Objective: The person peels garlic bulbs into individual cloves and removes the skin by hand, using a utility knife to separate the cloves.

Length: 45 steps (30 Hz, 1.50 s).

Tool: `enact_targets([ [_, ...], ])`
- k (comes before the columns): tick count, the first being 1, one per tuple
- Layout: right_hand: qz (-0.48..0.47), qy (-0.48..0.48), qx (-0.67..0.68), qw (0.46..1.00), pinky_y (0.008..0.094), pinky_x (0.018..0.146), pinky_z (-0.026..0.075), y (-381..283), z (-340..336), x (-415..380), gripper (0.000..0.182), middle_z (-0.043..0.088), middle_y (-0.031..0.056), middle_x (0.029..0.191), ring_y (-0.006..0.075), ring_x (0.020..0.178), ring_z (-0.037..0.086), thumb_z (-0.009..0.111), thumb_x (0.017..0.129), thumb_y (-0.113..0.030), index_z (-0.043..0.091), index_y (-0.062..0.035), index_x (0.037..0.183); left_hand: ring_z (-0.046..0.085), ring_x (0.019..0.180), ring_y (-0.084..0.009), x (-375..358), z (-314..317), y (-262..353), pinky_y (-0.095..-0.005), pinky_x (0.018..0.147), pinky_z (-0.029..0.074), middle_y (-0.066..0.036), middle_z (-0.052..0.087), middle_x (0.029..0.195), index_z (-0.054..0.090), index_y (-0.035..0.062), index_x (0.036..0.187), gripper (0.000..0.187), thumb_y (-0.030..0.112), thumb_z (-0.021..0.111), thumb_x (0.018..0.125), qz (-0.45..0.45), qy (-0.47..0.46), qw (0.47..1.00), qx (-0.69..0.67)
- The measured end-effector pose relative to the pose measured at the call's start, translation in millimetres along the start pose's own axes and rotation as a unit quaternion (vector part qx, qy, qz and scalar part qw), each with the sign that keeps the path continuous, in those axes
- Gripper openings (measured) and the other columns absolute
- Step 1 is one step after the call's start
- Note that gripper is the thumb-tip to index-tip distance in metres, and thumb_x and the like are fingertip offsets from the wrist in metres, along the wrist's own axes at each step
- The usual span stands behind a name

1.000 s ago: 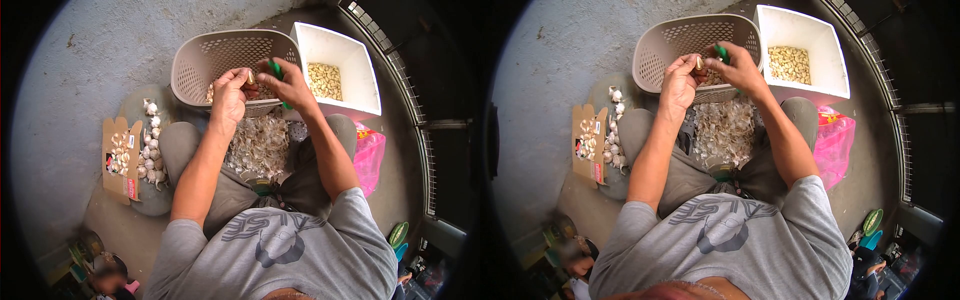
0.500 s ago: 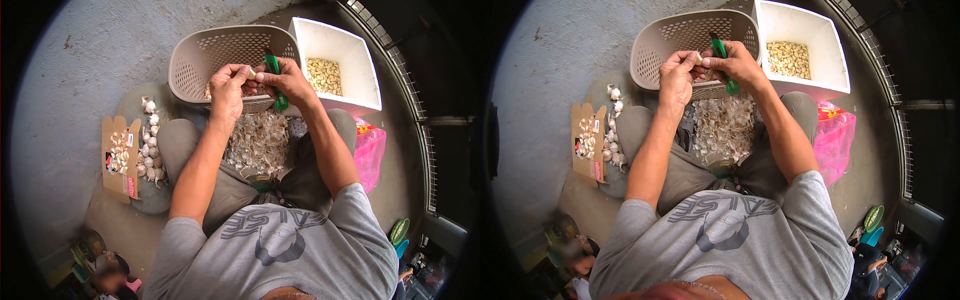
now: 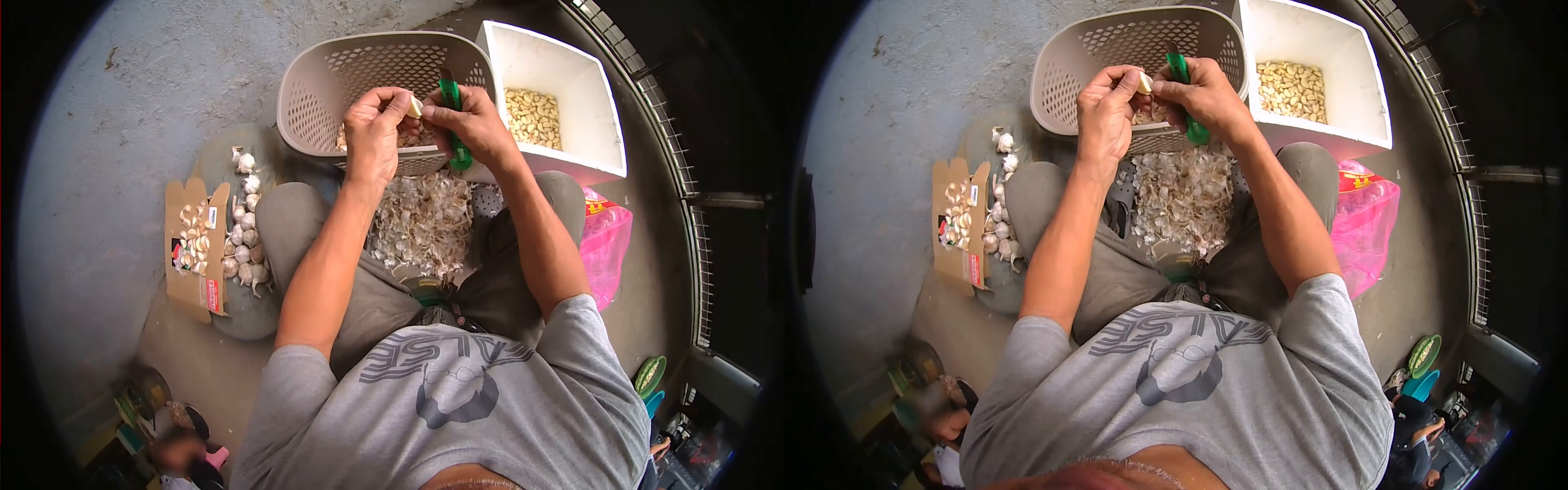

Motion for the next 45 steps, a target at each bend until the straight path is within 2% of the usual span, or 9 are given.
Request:
enact_targets([
  [11, -0.071, 0.073, -0.202, 0.974, 0.0339, 0.046, 0.048, -9, -3, 0, 0.017, 0.060, 0.0090, 0.067, 0.0140, 0.054, 0.061, 0.061, 0.099, -0.012, 0.054, 0.0019, 0.091, 0.066, 0.078, -0.0186, 0, -5, -26, -0.0346, 0.072, 0.055, -0.009, 0.069, 0.097, 0.063, 0.0003, 0.112, 0.018, 0.016, 0.059, 0.105, -0.136, 0.007, 0.982, -0.133],
  [15, -0.162, 0.132, -0.253, 0.945, 0.0327, 0.048, 0.047, -19, -9, -1, 0.016, 0.060, 0.0069, 0.067, 0.0119, 0.056, 0.060, 0.062, 0.098, -0.012, 0.056, 0.0006, 0.090, 0.067, 0.077, -0.0186, 0, 5, -20, -0.0339, 0.070, 0.055, -0.009, 0.070, 0.096, 0.063, -0.0012, 0.114, 0.019, 0.015, 0.059, 0.105, -0.121, -0.023, 0.986, -0.111],
  [22, -0.057, 0.138, -0.076, 0.986, 0.0262, 0.047, 0.042, -1, -32, 6, 0.010, 0.058, 0.0002, 0.068, 0.0059, 0.055, 0.052, 0.063, 0.097, -0.011, 0.059, -0.0026, 0.096, 0.068, 0.078, -0.0191, -2, -1, -14, -0.0332, 0.069, 0.056, -0.012, 0.070, 0.097, 0.064, -0.0036, 0.114, 0.019, 0.011, 0.061, 0.104, -0.076, 0.027, 0.996, -0.043],
  [26, -0.234, 0.216, -0.334, 0.887, 0.0254, 0.054, 0.045, -4, -46, 12, 0.014, 0.061, -0.0005, 0.073, 0.0067, 0.061, 0.054, 0.065, 0.095, -0.009, 0.063, -0.0025, 0.107, 0.069, 0.081, -0.0198, 0, -1, -2, -0.0347, 0.072, 0.058, -0.013, 0.071, 0.099, 0.064, -0.0045, 0.114, 0.017, 0.008, 0.061, 0.103, -0.047, 0.033, 0.998, -0.018],
  [27, -0.186, 0.205, -0.313, 0.909, 0.0266, 0.064, 0.049, -2, -43, 11, 0.017, 0.063, 0.0000, 0.077, 0.0097, 0.070, 0.058, 0.068, 0.096, -0.011, 0.064, -0.0010, 0.110, 0.069, 0.081, -0.0198, 0, 0, -1, -0.0345, 0.072, 0.059, -0.013, 0.071, 0.099, 0.064, -0.0047, 0.114, 0.017, 0.007, 0.061, 0.103, -0.041, 0.026, 0.999, -0.008],
  [30, -0.056, 0.085, -0.167, 0.981, 0.0347, 0.068, 0.053, -2, -18, 8, 0.022, 0.070, 0.0147, 0.081, 0.0133, 0.074, 0.063, 0.072, 0.095, -0.017, 0.068, 0.0040, 0.102, 0.071, 0.081, -0.0197, -1, 5, -1, -0.0337, 0.074, 0.060, -0.013, 0.072, 0.098, 0.064, -0.0052, 0.112, 0.015, 0.005, 0.062, 0.102, -0.020, 0.011, 0.999, 0.030],
  [31, -0.128, 0.084, -0.191, 0.970, 0.0341, 0.066, 0.052, -16, -9, 3, 0.024, 0.068, 0.0121, 0.078, 0.0114, 0.074, 0.061, 0.072, 0.098, -0.019, 0.067, 0.0045, 0.096, 0.071, 0.081, -0.0197, -2, 7, -1, -0.0332, 0.074, 0.061, -0.013, 0.072, 0.098, 0.064, -0.0054, 0.111, 0.014, 0.005, 0.061, 0.102, -0.009, 0.008, 0.999, 0.046],
  [40, -0.039, 0.092, -0.189, 0.977, 0.0380, 0.060, 0.049, -14, -8, -2, 0.018, 0.061, 0.0118, 0.068, 0.0149, 0.064, 0.057, 0.067, 0.097, -0.011, 0.062, 0.0053, 0.091, 0.072, 0.079, -0.0178, -4, 14, 1, -0.0295, 0.073, 0.060, -0.011, 0.073, 0.091, 0.065, -0.0059, 0.106, 0.010, 0.002, 0.063, 0.101, 0.041, 0.000, 0.984, 0.175],
  [45, -0.179, 0.129, -0.301, 0.928, 0.0358, 0.054, 0.048, -27, -7, -6, 0.016, 0.061, 0.0102, 0.065, 0.0140, 0.057, 0.056, 0.065, 0.097, -0.010, 0.061, 0.0042, 0.092, 0.068, 0.075, -0.0125, -4, 17, 13, -0.0258, 0.069, 0.056, -0.009, 0.072, 0.089, 0.068, -0.0046, 0.104, 0.011, 0.005, 0.066, 0.101, 0.103, 0.013, 0.930, 0.352],
])
Point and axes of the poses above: each hand's wrist, its own x-axis towards the middle knuckle, its own z-axis out of the palm, y = z × x, the point moved 8 cm from there along x, towards the middle knuckle
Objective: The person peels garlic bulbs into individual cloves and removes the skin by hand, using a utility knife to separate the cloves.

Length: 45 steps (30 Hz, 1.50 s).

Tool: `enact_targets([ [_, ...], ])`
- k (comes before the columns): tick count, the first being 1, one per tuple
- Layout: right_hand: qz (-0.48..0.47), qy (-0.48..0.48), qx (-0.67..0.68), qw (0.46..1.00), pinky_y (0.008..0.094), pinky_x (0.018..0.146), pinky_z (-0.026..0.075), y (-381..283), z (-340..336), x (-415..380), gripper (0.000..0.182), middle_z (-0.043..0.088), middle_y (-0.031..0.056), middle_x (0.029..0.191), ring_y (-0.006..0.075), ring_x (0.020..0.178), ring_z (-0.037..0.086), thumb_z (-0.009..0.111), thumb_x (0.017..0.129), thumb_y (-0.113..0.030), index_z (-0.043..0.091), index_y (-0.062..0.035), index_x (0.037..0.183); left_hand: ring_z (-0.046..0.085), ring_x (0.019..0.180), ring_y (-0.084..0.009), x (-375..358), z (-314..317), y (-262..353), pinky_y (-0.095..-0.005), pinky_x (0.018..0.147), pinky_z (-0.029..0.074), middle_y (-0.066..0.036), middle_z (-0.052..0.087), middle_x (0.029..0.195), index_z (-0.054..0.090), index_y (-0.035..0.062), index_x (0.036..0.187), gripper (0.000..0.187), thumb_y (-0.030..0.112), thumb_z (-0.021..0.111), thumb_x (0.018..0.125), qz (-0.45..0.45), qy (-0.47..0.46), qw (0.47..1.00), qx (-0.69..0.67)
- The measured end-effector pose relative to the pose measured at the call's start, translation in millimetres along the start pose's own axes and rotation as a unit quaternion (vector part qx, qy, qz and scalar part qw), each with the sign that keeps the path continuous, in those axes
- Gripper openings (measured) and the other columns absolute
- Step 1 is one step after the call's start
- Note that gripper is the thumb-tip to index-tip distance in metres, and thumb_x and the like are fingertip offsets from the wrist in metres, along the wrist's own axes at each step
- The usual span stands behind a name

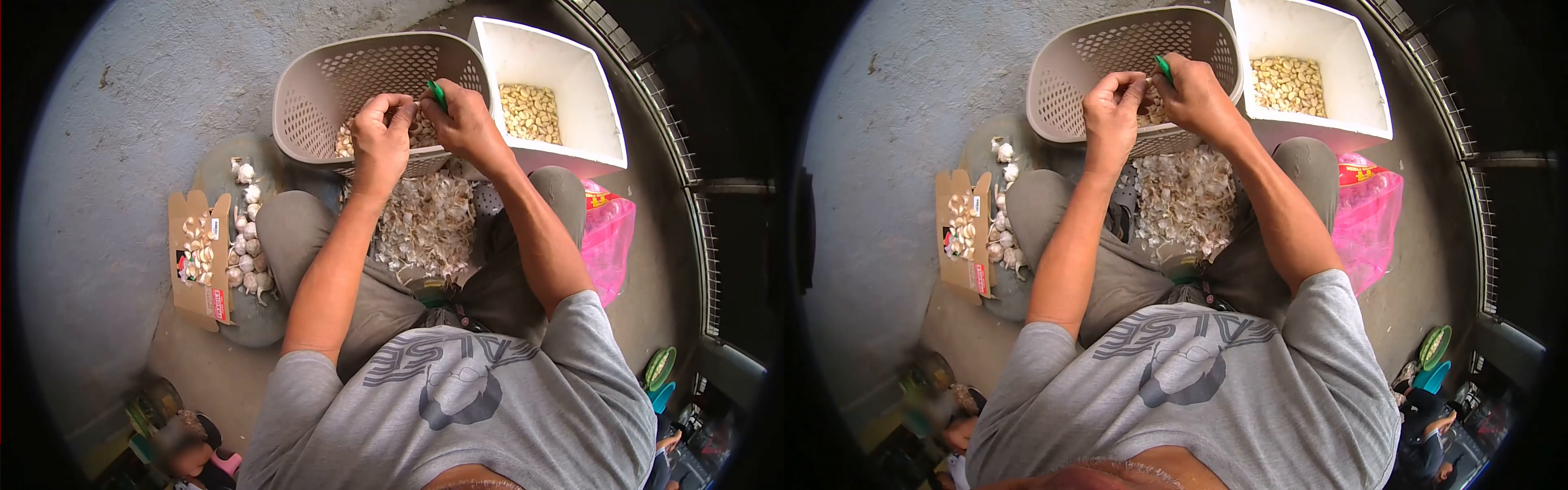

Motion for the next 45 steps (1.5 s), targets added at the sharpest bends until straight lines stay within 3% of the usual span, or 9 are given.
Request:
enact_targets([
  [1, -0.015, 0.006, -0.026, 1.000, 0.0351, 0.053, 0.048, -4, -2, 0, 0.015, 0.061, 0.0099, 0.065, 0.0137, 0.056, 0.056, 0.064, 0.097, -0.010, 0.061, 0.0038, 0.093, 0.068, 0.074, -0.0117, -1, -1, 1, -0.0253, 0.068, 0.056, -0.008, 0.072, 0.088, 0.068, -0.0045, 0.104, 0.011, 0.006, 0.066, 0.101, -0.002, 0.008, 1.000, -0.016],
  [6, 0.166, -0.010, 0.197, 0.966, 0.0324, 0.044, 0.049, 21, 11, 0, 0.017, 0.061, 0.0079, 0.065, 0.0137, 0.048, 0.056, 0.059, 0.099, -0.012, 0.060, 0.0031, 0.091, 0.068, 0.073, -0.0124, -2, 3, -2, -0.0255, 0.068, 0.056, -0.010, 0.073, 0.090, 0.069, -0.0046, 0.106, 0.012, 0.006, 0.069, 0.099, 0.038, 0.061, 0.993, -0.091],
  [11, 0.240, -0.042, 0.325, 0.914, 0.0299, 0.041, 0.046, 37, 37, -5, 0.018, 0.059, 0.0043, 0.064, 0.0121, 0.046, 0.055, 0.055, 0.100, -0.013, 0.060, 0.0023, 0.092, 0.070, 0.076, -0.0198, -9, 6, -18, -0.0316, 0.072, 0.059, -0.013, 0.073, 0.096, 0.068, -0.0049, 0.107, 0.014, 0.006, 0.069, 0.099, -0.076, 0.062, 0.933, -0.346],
  [21, 0.196, -0.063, 0.220, 0.953, 0.0323, 0.038, 0.041, 29, 40, -8, 0.016, 0.057, 0.0070, 0.060, 0.0134, 0.042, 0.051, 0.057, 0.094, -0.013, 0.058, 0.0034, 0.091, 0.065, 0.080, -0.0174, -11, 5, -56, -0.0337, 0.080, 0.057, -0.008, 0.069, 0.097, 0.065, 0.0003, 0.112, 0.016, 0.012, 0.066, 0.101, -0.209, 0.062, 0.870, -0.442],
  [27, 0.204, -0.057, 0.202, 0.956, 0.0326, 0.041, 0.041, 27, 32, -9, 0.018, 0.058, 0.0040, 0.063, 0.0114, 0.049, 0.052, 0.059, 0.094, -0.014, 0.060, 0.0016, 0.084, 0.062, 0.081, -0.0157, -10, 11, -66, -0.0336, 0.080, 0.056, -0.005, 0.067, 0.095, 0.064, 0.0028, 0.112, 0.016, 0.015, 0.067, 0.102, -0.247, 0.035, 0.842, -0.479],
  [32, 0.116, -0.002, 0.222, 0.968, 0.0296, 0.043, 0.039, 20, 13, -2, 0.023, 0.059, 0.0006, 0.069, 0.0089, 0.049, 0.047, 0.068, 0.098, -0.021, 0.064, 0.0006, 0.099, 0.061, 0.071, -0.0148, 0, 1, -38, -0.0309, 0.065, 0.055, -0.004, 0.067, 0.091, 0.063, 0.0030, 0.113, 0.021, 0.019, 0.069, 0.101, -0.188, 0.023, 0.900, -0.392],
  [36, 0.138, -0.164, 0.243, 0.946, 0.0262, 0.042, 0.037, 14, 13, -1, 0.033, 0.060, -0.0006, 0.070, 0.0051, 0.049, 0.047, 0.070, 0.101, -0.027, 0.066, -0.0019, 0.122, 0.059, 0.059, -0.0138, 2, 3, -28, -0.0285, 0.052, 0.051, -0.005, 0.067, 0.087, 0.060, 0.0020, 0.117, 0.035, 0.028, 0.074, 0.098, -0.172, -0.031, 0.933, -0.314],
  [42, 0.137, -0.212, 0.323, 0.912, 0.0251, 0.042, 0.038, 17, 25, -5, 0.028, 0.060, -0.0010, 0.067, 0.0055, 0.049, 0.051, 0.075, 0.097, -0.025, 0.066, -0.0004, 0.108, 0.056, 0.049, -0.0119, 2, 6, -22, -0.0266, 0.040, 0.046, -0.005, 0.065, 0.079, 0.057, 0.0002, 0.118, 0.054, 0.043, 0.077, 0.093, -0.155, -0.052, 0.950, -0.265],
  [45, 0.134, -0.198, 0.298, 0.924, 0.0254, 0.045, 0.039, 22, 28, -4, 0.030, 0.060, -0.0010, 0.068, 0.0050, 0.052, 0.051, 0.080, 0.093, -0.025, 0.064, -0.0004, 0.100, 0.058, 0.049, -0.0124, -2, 5, -17, -0.0266, 0.038, 0.047, -0.005, 0.064, 0.079, 0.057, -0.0004, 0.117, 0.057, 0.048, 0.074, 0.093, -0.148, -0.022, 0.963, -0.225],
])
Point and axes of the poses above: each hand's wrist, its own x-axis towards the middle knuckle, its own z-axis out of the palm, y = z × x, the point moved 8 cm from there along x, towards the middle knuckle
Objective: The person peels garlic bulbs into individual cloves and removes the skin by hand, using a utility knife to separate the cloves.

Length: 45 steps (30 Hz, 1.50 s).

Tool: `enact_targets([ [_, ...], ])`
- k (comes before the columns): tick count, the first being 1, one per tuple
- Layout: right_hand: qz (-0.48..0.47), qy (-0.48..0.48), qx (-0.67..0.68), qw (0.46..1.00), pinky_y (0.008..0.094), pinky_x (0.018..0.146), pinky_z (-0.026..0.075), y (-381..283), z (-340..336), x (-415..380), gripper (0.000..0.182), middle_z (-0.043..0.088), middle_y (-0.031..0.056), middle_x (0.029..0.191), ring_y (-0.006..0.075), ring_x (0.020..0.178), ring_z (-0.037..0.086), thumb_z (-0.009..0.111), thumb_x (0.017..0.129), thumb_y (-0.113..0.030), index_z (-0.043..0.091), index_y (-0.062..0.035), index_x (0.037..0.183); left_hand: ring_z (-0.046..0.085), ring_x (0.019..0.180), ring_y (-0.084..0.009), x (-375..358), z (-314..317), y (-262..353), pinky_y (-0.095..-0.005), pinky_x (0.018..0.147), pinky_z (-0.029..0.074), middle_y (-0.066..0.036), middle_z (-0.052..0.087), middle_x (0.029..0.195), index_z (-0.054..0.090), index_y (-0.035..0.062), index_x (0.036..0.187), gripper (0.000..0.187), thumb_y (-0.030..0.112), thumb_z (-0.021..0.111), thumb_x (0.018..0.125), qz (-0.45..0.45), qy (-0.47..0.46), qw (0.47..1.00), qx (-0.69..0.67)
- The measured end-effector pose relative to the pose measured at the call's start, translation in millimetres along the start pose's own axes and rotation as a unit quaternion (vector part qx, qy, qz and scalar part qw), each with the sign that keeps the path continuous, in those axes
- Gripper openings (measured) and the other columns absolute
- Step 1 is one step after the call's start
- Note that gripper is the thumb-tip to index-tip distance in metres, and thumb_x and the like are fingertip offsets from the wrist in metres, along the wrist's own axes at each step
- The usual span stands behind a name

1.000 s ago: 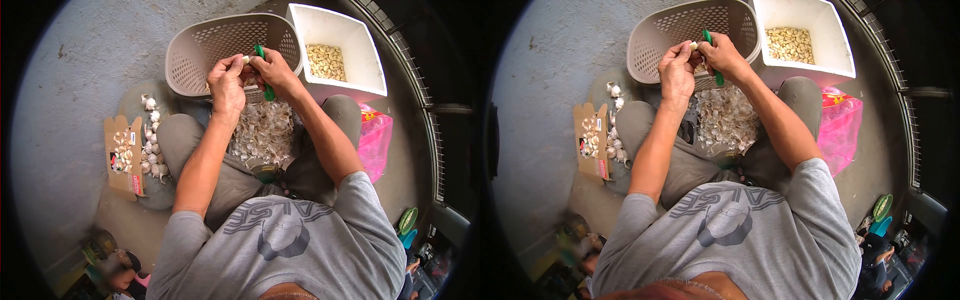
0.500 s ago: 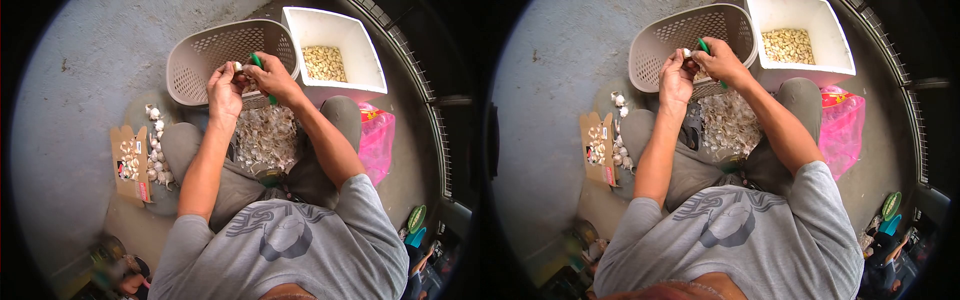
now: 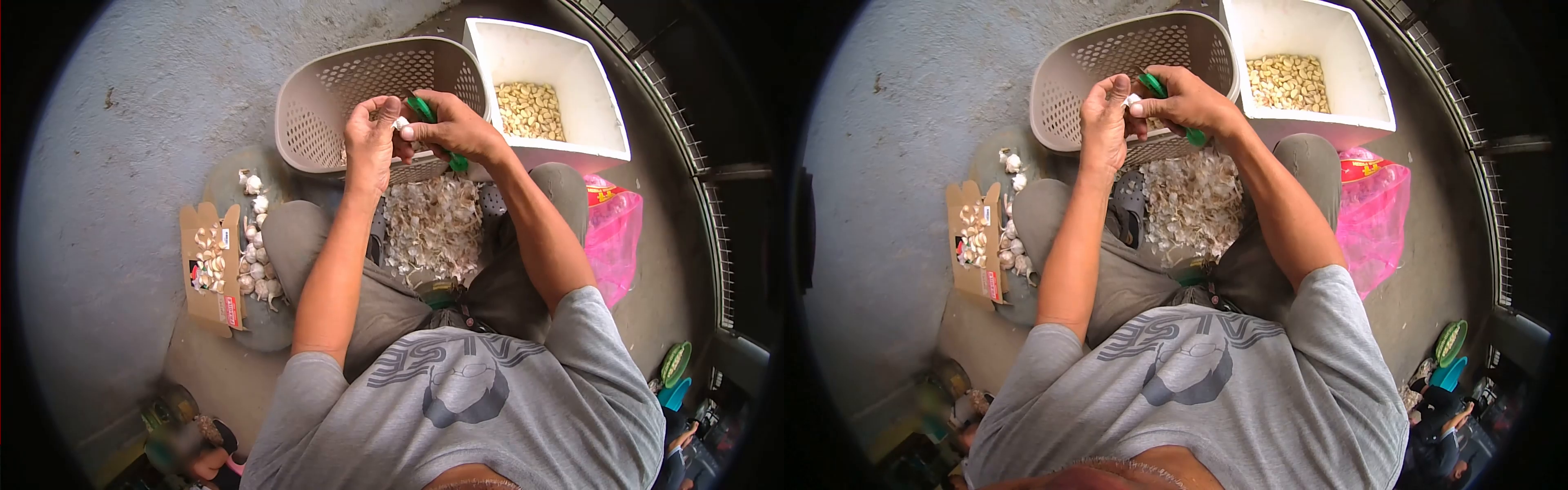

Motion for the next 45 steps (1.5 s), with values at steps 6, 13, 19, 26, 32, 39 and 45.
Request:
enact_targets([
  [6, -0.064, 0.119, -0.188, 0.973, 0.0350, 0.061, 0.046, -3, -21, 3, 0.043, 0.058, 0.0067, 0.074, 0.0131, 0.072, 0.051, 0.088, 0.083, -0.030, 0.060, 0.0024, 0.091, 0.066, 0.061, -0.0130, -3, 1, 0, -0.0269, 0.053, 0.057, -0.005, 0.067, 0.081, 0.063, 0.0021, 0.100, 0.026, 0.028, 0.066, 0.103, -0.018, -0.045, 0.998, 0.035],
  [13, -0.012, 0.114, -0.135, 0.984, 0.0264, 0.052, 0.042, -5, -14, -1, 0.036, 0.060, 0.0002, 0.073, 0.0063, 0.062, 0.053, 0.086, 0.087, -0.029, 0.064, -0.0014, 0.094, 0.064, 0.060, -0.0109, 1, -1, 6, -0.0245, 0.054, 0.055, -0.004, 0.067, 0.081, 0.062, 0.0014, 0.096, 0.014, 0.011, 0.058, 0.105, 0.045, -0.026, 0.992, 0.112],
  [19, 0.016, 0.086, 0.052, 0.995, 0.0245, 0.043, 0.041, 9, -5, -1, 0.026, 0.063, 0.0042, 0.070, 0.0080, 0.055, 0.057, 0.079, 0.091, -0.020, 0.067, 0.0018, 0.098, 0.061, 0.058, -0.0093, -6, 4, 7, -0.0241, 0.056, 0.055, -0.006, 0.067, 0.083, 0.060, -0.0001, 0.098, 0.014, 0.008, 0.053, 0.106, 0.030, -0.017, 0.998, 0.061],
  [26, 0.003, 0.086, 0.113, 0.990, 0.0238, 0.044, 0.043, -4, 5, -4, 0.023, 0.066, 0.0056, 0.074, 0.0092, 0.057, 0.059, 0.073, 0.092, -0.015, 0.066, 0.0035, 0.104, 0.060, 0.061, -0.0098, 1, -8, 0, -0.0248, 0.057, 0.055, -0.006, 0.066, 0.083, 0.060, 0.0003, 0.097, 0.012, 0.007, 0.055, 0.104, 0.024, 0.017, 0.999, 0.020],
  [32, 0.004, 0.092, 0.225, 0.970, 0.0232, 0.041, 0.044, -17, -11, -12, 0.026, 0.068, 0.0114, 0.088, 0.0100, 0.058, 0.060, 0.063, 0.094, -0.011, 0.064, 0.0055, 0.114, 0.057, 0.058, -0.0113, 17, -52, 16, -0.0318, 0.061, 0.059, -0.006, 0.063, 0.077, 0.061, -0.0014, 0.095, 0.011, 0.007, 0.058, 0.102, 0.039, 0.095, 0.979, -0.177],
  [39, -0.023, 0.060, 0.208, 0.976, 0.0216, 0.043, 0.042, -18, -20, -11, 0.040, 0.068, 0.0166, 0.101, 0.0072, 0.055, 0.056, 0.073, 0.095, -0.016, 0.060, 0.0064, 0.124, 0.064, 0.061, -0.0107, -13, 12, 16, -0.0261, 0.057, 0.052, -0.006, 0.071, 0.077, 0.073, -0.0025, 0.090, 0.009, 0.006, 0.071, 0.092, 0.000, -0.185, 0.962, 0.203],
  [45, -0.023, 0.036, 0.184, 0.982, 0.0224, 0.043, 0.043, -19, -25, -14, 0.043, 0.071, 0.0132, 0.095, 0.0087, 0.052, 0.057, 0.080, 0.091, -0.019, 0.063, 0.0053, 0.123, 0.066, 0.064, -0.0098, -34, 32, 20, -0.0294, 0.059, 0.054, -0.007, 0.072, 0.078, 0.073, -0.0045, 0.095, 0.009, 0.001, 0.072, 0.088, 0.114, -0.197, 0.916, 0.330],
])
Point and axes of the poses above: each hand's wrist, its own x-axis towards the middle knuckle, its own z-axis out of the palm, y = z × x, the point moved 8 cm from there along x, towards the middle knuckle
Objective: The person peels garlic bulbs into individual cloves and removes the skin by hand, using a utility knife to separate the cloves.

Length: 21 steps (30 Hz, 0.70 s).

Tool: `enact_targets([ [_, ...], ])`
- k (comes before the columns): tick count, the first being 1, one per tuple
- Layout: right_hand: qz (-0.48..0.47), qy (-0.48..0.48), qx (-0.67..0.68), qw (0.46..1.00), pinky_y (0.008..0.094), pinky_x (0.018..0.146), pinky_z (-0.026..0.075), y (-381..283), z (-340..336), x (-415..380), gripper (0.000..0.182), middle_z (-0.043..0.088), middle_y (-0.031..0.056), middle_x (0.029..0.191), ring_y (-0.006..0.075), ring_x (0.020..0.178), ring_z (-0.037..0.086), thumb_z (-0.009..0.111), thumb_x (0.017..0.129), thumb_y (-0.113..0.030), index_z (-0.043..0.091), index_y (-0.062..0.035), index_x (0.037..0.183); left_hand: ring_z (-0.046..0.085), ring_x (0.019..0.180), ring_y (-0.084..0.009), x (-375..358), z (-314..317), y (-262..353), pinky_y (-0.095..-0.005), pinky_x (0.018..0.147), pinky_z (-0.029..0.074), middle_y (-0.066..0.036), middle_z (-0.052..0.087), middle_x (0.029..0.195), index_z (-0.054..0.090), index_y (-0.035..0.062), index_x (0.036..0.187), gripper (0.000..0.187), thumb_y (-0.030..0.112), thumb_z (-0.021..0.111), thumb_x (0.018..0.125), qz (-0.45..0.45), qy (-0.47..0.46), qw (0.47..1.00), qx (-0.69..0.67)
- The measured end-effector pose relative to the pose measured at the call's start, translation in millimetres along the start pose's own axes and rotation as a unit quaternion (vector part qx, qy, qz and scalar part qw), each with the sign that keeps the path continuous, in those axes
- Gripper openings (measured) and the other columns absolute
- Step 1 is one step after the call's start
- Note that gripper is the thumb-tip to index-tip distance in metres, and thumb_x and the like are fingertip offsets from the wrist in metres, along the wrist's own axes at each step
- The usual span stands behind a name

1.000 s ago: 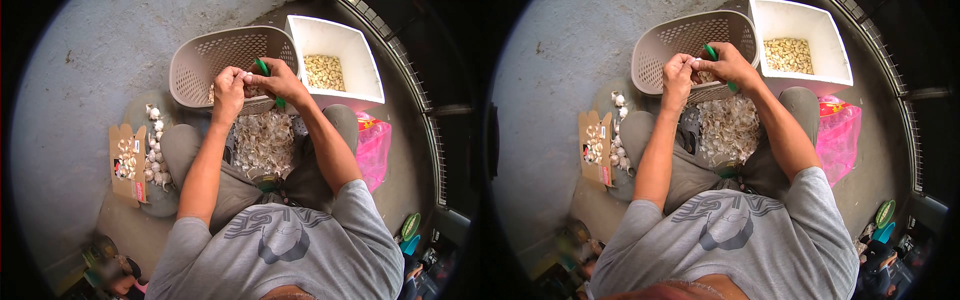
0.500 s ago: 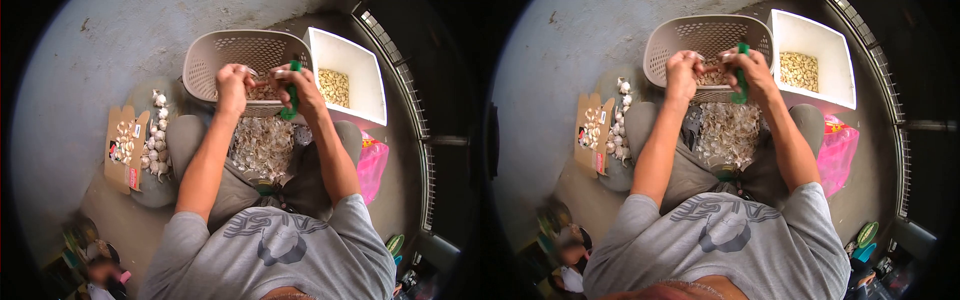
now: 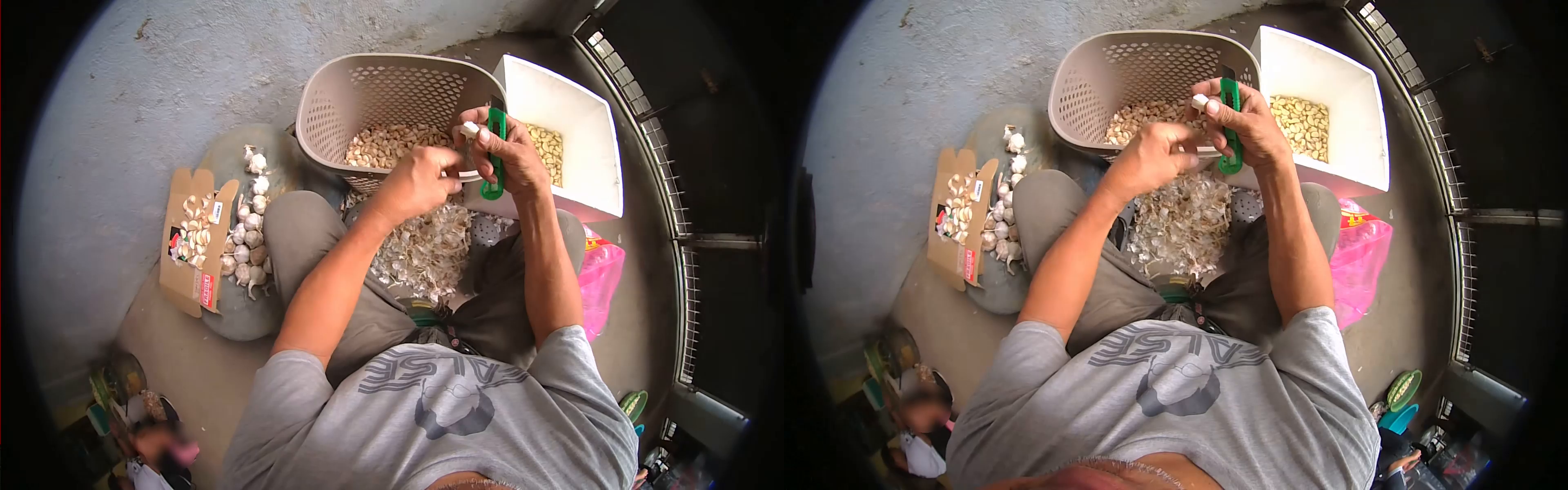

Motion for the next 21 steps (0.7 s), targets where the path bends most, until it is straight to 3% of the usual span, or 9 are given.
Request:
enact_targets([
  [6, 0.011, 0.029, -0.098, 0.995, 0.0229, 0.042, 0.041, 3, -4, 2, 0.040, 0.070, 0.0059, 0.084, 0.0082, 0.053, 0.057, 0.085, 0.087, -0.018, 0.064, 0.0021, 0.114, 0.064, 0.068, -0.0076, 4, -29, -4, -0.0235, 0.060, 0.055, -0.004, 0.074, 0.089, 0.071, -0.0023, 0.106, 0.013, 0.007, 0.071, 0.097, -0.056, 0.106, 0.985, -0.122],
  [13, 0.057, 0.017, -0.205, 0.977, 0.0229, 0.042, 0.041, 8, 13, -1, 0.039, 0.066, 0.0025, 0.077, 0.0074, 0.052, 0.057, 0.088, 0.082, -0.012, 0.063, -0.0007, 0.110, 0.064, 0.068, -0.0060, 5, -29, -10, -0.0220, 0.059, 0.053, -0.002, 0.073, 0.084, 0.070, -0.0015, 0.101, 0.019, 0.017, 0.070, 0.100, -0.039, 0.114, 0.985, -0.125],
  [16, 0.048, 0.033, -0.223, 0.973, 0.0229, 0.042, 0.041, 6, 13, -1, 0.038, 0.065, 0.0021, 0.077, 0.0071, 0.051, 0.056, 0.088, 0.081, -0.011, 0.063, -0.0011, 0.108, 0.066, 0.065, -0.0124, 4, -32, -7, -0.0289, 0.058, 0.052, -0.006, 0.071, 0.077, 0.067, -0.0019, 0.095, 0.014, 0.011, 0.067, 0.098, -0.034, 0.142, 0.989, -0.027],
  [21, 0.024, 0.057, -0.234, 0.970, 0.0231, 0.044, 0.040, 5, 13, 0, 0.034, 0.069, 0.0029, 0.081, 0.0062, 0.054, 0.055, 0.085, 0.081, -0.002, 0.065, -0.0012, 0.108, 0.066, 0.073, -0.0336, 0, -33, 17, -0.0445, 0.067, 0.051, -0.018, 0.065, 0.079, 0.059, -0.0020, 0.092, 0.008, 0.004, 0.060, 0.096, 0.070, 0.200, 0.973, 0.094],
])
Point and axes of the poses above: each hand's wrist, its own x-axis towards the middle knuckle, its own z-axis out of the palm, y = z × x, the point moved 8 cm from there along x, towards the middle knuckle
